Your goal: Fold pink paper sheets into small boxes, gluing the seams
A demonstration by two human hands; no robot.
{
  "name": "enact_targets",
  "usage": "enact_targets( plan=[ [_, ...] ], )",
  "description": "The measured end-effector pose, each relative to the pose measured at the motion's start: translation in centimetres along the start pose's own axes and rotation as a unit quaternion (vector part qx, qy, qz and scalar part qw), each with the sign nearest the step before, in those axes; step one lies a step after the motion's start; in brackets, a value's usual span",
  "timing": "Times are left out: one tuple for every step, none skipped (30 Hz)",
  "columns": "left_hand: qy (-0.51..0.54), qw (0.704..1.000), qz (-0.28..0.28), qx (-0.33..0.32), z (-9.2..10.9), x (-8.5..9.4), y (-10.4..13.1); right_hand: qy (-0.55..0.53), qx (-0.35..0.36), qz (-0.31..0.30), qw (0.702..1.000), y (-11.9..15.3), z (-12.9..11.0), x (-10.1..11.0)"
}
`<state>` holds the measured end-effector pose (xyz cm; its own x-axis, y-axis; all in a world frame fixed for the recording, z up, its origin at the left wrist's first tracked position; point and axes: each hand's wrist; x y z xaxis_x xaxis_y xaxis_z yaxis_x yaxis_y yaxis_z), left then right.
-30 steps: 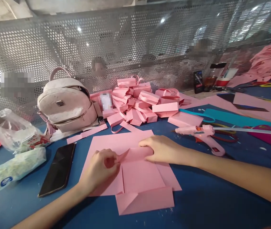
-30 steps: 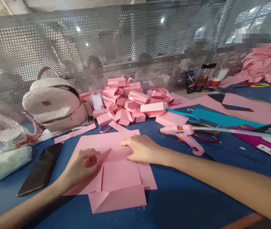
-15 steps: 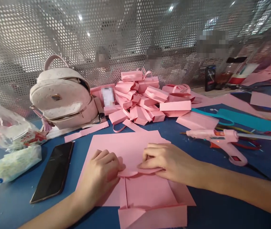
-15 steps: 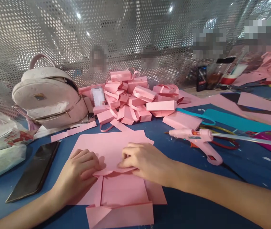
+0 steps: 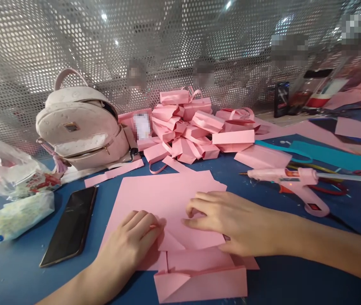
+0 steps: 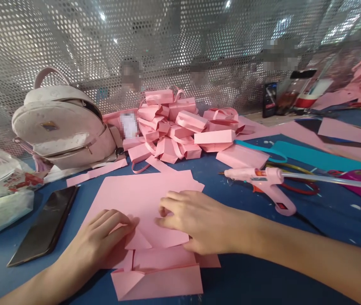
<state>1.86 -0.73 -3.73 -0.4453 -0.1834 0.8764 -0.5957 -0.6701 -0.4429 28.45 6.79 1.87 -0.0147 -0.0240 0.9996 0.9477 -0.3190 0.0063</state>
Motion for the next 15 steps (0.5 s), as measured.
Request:
enact_targets(
  plan=[
    [0.005, 1.000, -0.017, 0.003, 0.0, 0.2, 0.3, -0.013, -0.005, -0.001, 1.000, 0.1, 0.0, 0.1],
    [0.008, 0.999, -0.032, 0.005, 0.0, 0.4, 0.6, -0.028, -0.009, -0.002, 1.000, 0.1, 0.0, 0.2],
    [0.010, 0.999, -0.047, 0.004, 0.1, 0.6, 0.9, -0.044, -0.013, -0.005, 0.999, 0.1, 0.1, 0.4],
    [0.011, 0.998, -0.059, 0.001, 0.2, 0.8, 1.2, -0.059, -0.014, -0.010, 0.998, 0.1, 0.1, 0.5],
    [0.012, 0.998, -0.068, -0.003, 0.2, 1.1, 1.6, -0.071, -0.015, -0.015, 0.997, 0.1, 0.1, 0.6],
    [0.010, 0.997, -0.074, -0.008, 0.3, 1.3, 1.9, -0.080, -0.015, -0.021, 0.996, 0.0, 0.2, 0.7],
    [0.007, 0.997, -0.076, -0.013, 0.4, 1.5, 2.2, -0.085, -0.016, -0.025, 0.996, -0.1, 0.2, 0.9],
    [0.002, 0.997, -0.079, -0.020, 0.5, 1.7, 2.5, -0.085, -0.018, -0.028, 0.996, -0.1, 0.1, 1.0],
    [-0.004, 0.996, -0.085, -0.030, 0.6, 1.9, 2.8, -0.080, -0.021, -0.029, 0.996, -0.2, 0.0, 1.1],
    [-0.010, 0.995, -0.091, -0.040, 0.7, 2.0, 3.0, -0.073, -0.023, -0.029, 0.997, -0.3, -0.1, 1.2],
    [-0.014, 0.994, -0.096, -0.047, 0.8, 2.2, 3.2, -0.064, -0.024, -0.028, 0.997, -0.4, -0.3, 1.2],
    [-0.015, 0.994, -0.098, -0.049, 0.9, 2.3, 3.3, -0.054, -0.024, -0.024, 0.998, -0.5, -0.5, 1.2],
    [-0.012, 0.994, -0.097, -0.044, 1.1, 2.3, 3.4, -0.045, -0.023, -0.018, 0.999, -0.7, -0.7, 1.2],
    [-0.006, 0.995, -0.090, -0.034, 1.2, 2.4, 3.4, -0.036, -0.020, -0.008, 0.999, -1.0, -0.9, 1.0],
    [0.003, 0.996, -0.082, -0.021, 1.3, 2.5, 3.3, -0.027, -0.015, 0.004, 1.000, -1.3, -1.1, 0.8]
  ],
)
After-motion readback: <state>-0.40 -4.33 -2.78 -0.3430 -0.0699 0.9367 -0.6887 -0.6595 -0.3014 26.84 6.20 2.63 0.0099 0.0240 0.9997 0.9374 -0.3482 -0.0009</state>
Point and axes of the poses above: each hand's wrist, its own y-axis away from the middle knuckle, its own x-axis out of the back of the hand, z = x × y, and after that the axes turned 11 degrees about y, right-handed
